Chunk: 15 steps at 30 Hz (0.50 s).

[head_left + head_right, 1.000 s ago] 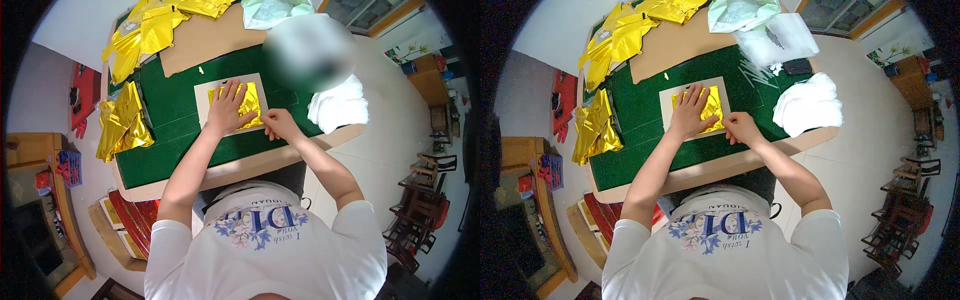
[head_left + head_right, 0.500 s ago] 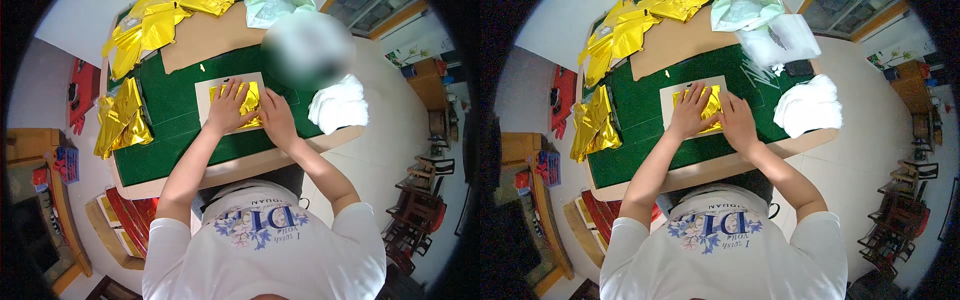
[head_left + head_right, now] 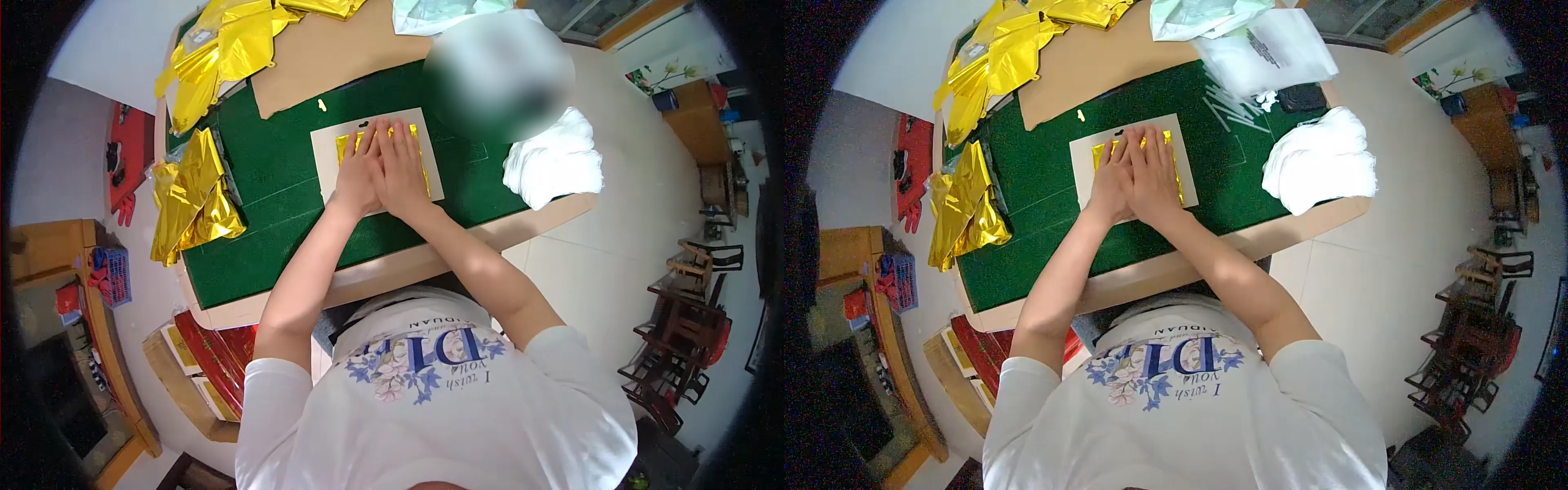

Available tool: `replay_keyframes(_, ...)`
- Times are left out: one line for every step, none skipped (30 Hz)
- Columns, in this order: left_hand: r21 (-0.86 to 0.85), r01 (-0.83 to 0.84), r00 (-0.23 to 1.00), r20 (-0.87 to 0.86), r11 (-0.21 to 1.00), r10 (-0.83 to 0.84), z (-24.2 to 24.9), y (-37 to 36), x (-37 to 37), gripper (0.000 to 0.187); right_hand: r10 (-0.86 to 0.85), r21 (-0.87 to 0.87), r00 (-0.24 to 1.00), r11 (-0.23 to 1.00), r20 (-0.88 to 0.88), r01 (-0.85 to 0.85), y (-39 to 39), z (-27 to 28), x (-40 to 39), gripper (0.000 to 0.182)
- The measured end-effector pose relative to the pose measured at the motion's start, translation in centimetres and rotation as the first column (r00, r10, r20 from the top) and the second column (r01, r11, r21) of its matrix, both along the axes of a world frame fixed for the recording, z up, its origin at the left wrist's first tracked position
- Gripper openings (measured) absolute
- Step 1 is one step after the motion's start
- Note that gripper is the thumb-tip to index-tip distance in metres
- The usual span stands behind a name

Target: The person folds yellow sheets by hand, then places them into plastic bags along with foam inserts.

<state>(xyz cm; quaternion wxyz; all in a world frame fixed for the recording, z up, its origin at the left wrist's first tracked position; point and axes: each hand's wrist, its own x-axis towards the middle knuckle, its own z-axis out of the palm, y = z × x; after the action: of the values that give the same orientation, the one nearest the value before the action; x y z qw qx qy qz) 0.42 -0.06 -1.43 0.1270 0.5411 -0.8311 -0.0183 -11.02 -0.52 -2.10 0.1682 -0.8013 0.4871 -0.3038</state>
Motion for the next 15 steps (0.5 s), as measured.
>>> replay_keyframes(0.005, 0.004, 1.0, 0.001, 1.0, -0.004, 0.1, 0.1, 0.0, 0.086, 0.0, -0.008, 1.0, 1.0, 0.006, 0.0, 0.1, 0.0, 0.0, 0.065)
replay_keyframes(0.025, 0.004, 1.0, 0.001, 1.0, -0.004, 0.3, 0.1, 0.0, 0.084, -0.003, -0.007, 1.0, 1.0, 0.007, 0.003, 0.0, -0.1, 0.0, 0.065)
replay_keyframes(0.045, 0.003, 1.0, 0.002, 0.999, -0.003, 0.5, 0.1, 0.0, 0.083, -0.005, 0.005, 1.0, 1.0, 0.024, 0.005, 0.0, -0.2, -0.1, 0.066)
replay_keyframes(0.045, 0.005, 1.0, 0.002, 0.999, -0.005, 0.5, 0.2, -0.1, 0.083, -0.008, 0.015, 0.999, 1.0, 0.04, 0.008, 0.0, -0.4, -0.1, 0.066)
replay_keyframes(0.038, -0.001, 1.0, 0.021, 0.999, 0.0, 0.5, 0.0, -0.1, 0.081, -0.009, 0.011, 0.999, 1.0, 0.04, 0.008, -0.1, -0.5, -0.2, 0.066)
replay_keyframes(0.034, -0.009, 0.999, 0.039, 0.999, 0.008, 0.6, 0.1, -0.1, 0.079, -0.037, 0.002, 0.999, 0.999, 0.018, 0.037, 0.0, -0.4, -0.1, 0.063)
replay_keyframes(0.03, -0.011, 0.999, 0.039, 0.999, 0.01, 0.6, 0.1, -0.2, 0.079, -0.065, -0.009, 0.998, 0.998, -0.003, 0.065, 0.0, -0.3, -0.1, 0.061)
replay_keyframes(0.047, -0.03, 0.997, 0.076, 0.998, 0.027, 0.7, 0.0, -0.4, 0.076, -0.062, -0.014, 0.998, 0.998, -0.002, 0.062, -0.2, -0.2, -0.4, 0.061)
replay_keyframes(0.061, -0.049, 0.993, 0.113, 0.997, 0.042, 0.8, 0.0, -0.5, 0.073, 0.003, 0.112, 0.977, 0.993, 0.215, -0.028, -0.5, 0.3, -1.1, 0.055)
replay_keyframes(0.052, -0.05, 0.993, 0.113, 0.997, 0.044, 0.7, -0.1, -0.5, 0.073, 0.041, 0.211, 0.903, 0.967, 0.427, -0.143, -0.9, 0.8, -2.0, 0.05)
replay_keyframes(0.032, -0.042, 0.999, -0.011, 0.999, 0.042, 0.4, -0.1, -0.4, 0.071, 0.044, 0.202, 0.903, 0.969, 0.428, -0.143, -1.0, 1.0, -3.2, 0.05)
replay_keyframes(0.013, -0.035, 0.99, -0.135, 0.999, 0.037, 0.3, 0.0, -0.3, 0.07, 0.021, 0.103, 0.93, 0.993, 0.368, -0.063, -0.7, 1.2, -4.7, 0.045)
replay_keyframes(0.007, -0.036, 0.99, -0.134, 0.999, 0.036, 0.6, 0.0, -0.2, 0.07, -0.011, -0.003, 0.951, 1.0, 0.309, 0.012, -0.4, 1.4, -6.1, 0.042)
replay_keyframes(-0.026, -0.023, 0.984, -0.18, 0.999, 0.017, 0.8, 0.0, -0.2, 0.068, -0.013, -0.006, 0.95, 1.0, 0.311, 0.015, -0.1, 1.5, -7.4, 0.042)
replay_keyframes(-0.057, -0.008, 0.974, -0.224, 0.998, -0.005, 1.1, 0.2, -0.2, 0.067, -0.012, -0.034, 0.967, 0.999, 0.254, 0.021, 0.3, 1.6, -8.7, 0.04)
